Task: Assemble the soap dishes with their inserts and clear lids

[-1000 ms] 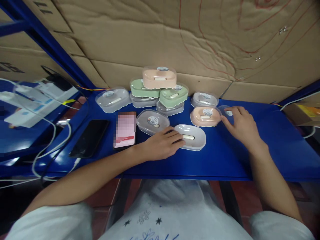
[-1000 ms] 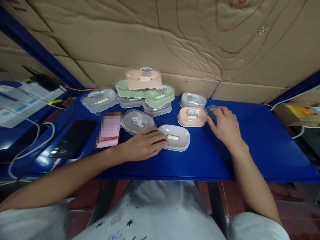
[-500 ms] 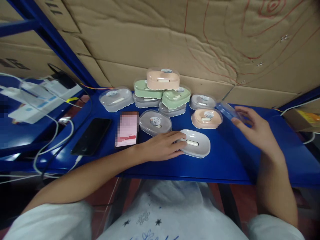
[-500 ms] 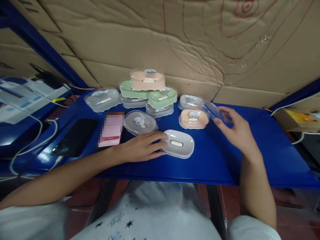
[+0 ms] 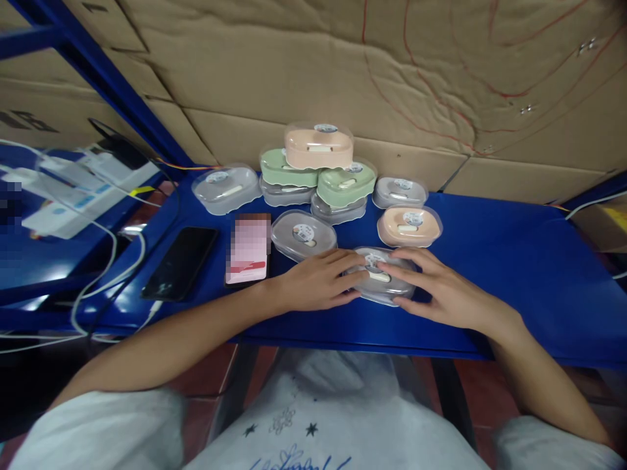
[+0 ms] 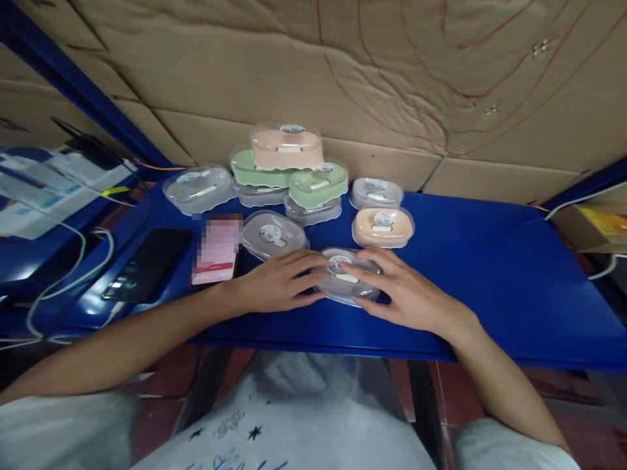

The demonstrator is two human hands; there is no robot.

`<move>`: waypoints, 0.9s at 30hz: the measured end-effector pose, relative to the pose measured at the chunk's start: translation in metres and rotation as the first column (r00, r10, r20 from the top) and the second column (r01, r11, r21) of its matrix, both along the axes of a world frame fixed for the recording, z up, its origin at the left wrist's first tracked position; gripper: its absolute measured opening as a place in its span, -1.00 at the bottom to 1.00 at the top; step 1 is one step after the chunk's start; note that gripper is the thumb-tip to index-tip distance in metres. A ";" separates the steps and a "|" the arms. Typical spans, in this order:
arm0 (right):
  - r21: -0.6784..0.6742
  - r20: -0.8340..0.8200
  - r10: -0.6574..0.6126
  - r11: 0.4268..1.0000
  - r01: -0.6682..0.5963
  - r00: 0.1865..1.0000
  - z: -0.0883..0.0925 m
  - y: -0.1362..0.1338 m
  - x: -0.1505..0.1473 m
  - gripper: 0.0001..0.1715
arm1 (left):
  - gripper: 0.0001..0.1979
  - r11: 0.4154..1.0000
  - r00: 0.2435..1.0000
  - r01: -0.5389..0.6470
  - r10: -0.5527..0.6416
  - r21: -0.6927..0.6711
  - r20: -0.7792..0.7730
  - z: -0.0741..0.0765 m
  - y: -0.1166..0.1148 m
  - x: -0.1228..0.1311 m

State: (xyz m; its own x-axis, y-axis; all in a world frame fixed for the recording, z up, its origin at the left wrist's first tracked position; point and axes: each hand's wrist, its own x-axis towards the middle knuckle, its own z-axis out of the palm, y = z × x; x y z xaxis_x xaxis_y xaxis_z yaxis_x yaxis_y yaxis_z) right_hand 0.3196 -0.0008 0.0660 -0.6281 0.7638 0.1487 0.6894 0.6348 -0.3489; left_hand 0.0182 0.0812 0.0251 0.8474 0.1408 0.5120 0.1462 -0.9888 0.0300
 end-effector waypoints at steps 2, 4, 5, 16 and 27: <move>0.006 0.046 -0.027 1.000 0.026 0.999 -0.003 -0.003 -0.003 0.00 | -0.71 1.000 1.000 -0.005 0.006 -0.014 0.005 -0.002 0.001 0.000; 0.046 0.076 -0.056 0.998 0.053 0.995 -0.009 -0.006 -0.007 0.17 | -0.69 1.000 1.000 -0.015 0.015 -0.023 0.009 -0.003 0.003 0.000; 0.082 0.085 -0.070 0.995 0.063 0.994 -0.013 -0.007 -0.009 0.21 | -0.69 0.999 1.000 -0.024 0.024 -0.026 0.009 -0.004 0.003 0.000; 0.296 0.119 -0.162 0.947 0.121 0.979 -0.035 -0.019 -0.017 0.05 | -0.76 0.999 0.999 -0.030 0.030 0.016 0.027 -0.002 0.002 0.003; 0.217 0.133 -0.263 0.949 0.231 0.956 -0.031 -0.063 0.042 -0.17 | -0.82 0.968 0.982 -0.155 0.173 0.196 -0.074 0.026 0.001 -0.007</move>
